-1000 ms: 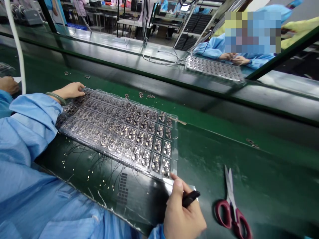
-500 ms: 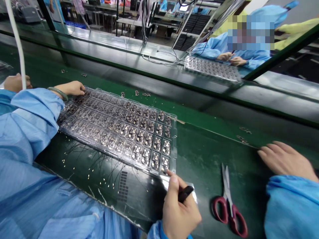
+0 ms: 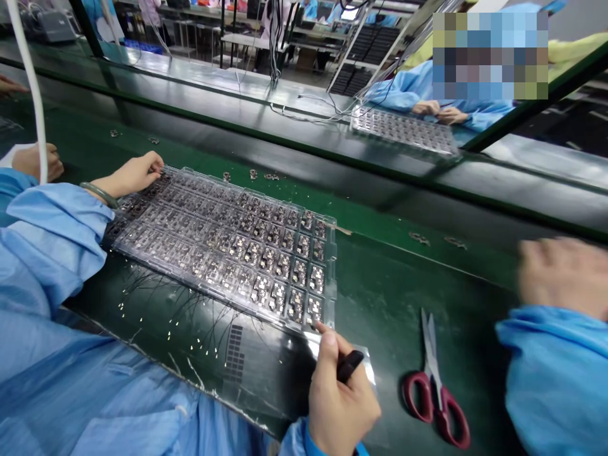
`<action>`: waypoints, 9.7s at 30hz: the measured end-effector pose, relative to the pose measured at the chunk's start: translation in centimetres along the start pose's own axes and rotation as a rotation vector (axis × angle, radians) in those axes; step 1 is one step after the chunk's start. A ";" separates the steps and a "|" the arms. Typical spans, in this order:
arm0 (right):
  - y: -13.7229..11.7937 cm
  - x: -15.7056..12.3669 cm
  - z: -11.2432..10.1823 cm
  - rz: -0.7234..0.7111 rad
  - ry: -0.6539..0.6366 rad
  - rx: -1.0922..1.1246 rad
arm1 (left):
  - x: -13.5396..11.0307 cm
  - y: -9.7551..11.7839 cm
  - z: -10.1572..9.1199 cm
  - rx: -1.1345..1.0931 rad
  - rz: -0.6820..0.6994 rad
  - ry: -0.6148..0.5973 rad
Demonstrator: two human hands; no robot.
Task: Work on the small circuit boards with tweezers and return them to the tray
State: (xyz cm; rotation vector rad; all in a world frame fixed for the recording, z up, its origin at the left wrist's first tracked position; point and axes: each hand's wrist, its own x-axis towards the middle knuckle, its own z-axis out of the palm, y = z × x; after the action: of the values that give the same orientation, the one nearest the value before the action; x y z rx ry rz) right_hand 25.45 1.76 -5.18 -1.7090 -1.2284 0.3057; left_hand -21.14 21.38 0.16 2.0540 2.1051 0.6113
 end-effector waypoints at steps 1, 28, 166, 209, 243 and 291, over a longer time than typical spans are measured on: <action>-0.2 0.0 0.0 0.025 0.015 -0.017 | -0.4 0.3 -0.1 -0.018 0.016 0.029; -6.6 -5.6 1.5 0.186 -0.472 0.526 | -21.3 19.5 3.6 -0.977 0.037 -0.808; -4.6 -6.7 0.4 0.509 -0.065 0.763 | -21.5 19.7 5.6 -0.650 0.446 -0.866; -5.5 -6.9 0.7 -0.444 -0.323 0.343 | -21.7 19.9 5.5 -0.994 -0.044 -0.873; -7.1 -6.3 2.3 0.152 -0.166 0.642 | -21.6 20.0 5.6 -0.892 0.018 -0.824; -4.9 -7.7 2.9 -0.127 -0.105 0.621 | -21.7 20.1 5.5 -0.871 -0.010 -0.821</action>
State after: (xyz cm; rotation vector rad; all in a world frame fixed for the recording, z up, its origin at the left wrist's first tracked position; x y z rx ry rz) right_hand 17.06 -2.95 -5.11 -1.0877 -1.1539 0.6323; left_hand 0.80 0.89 -1.20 1.4111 1.0890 0.4398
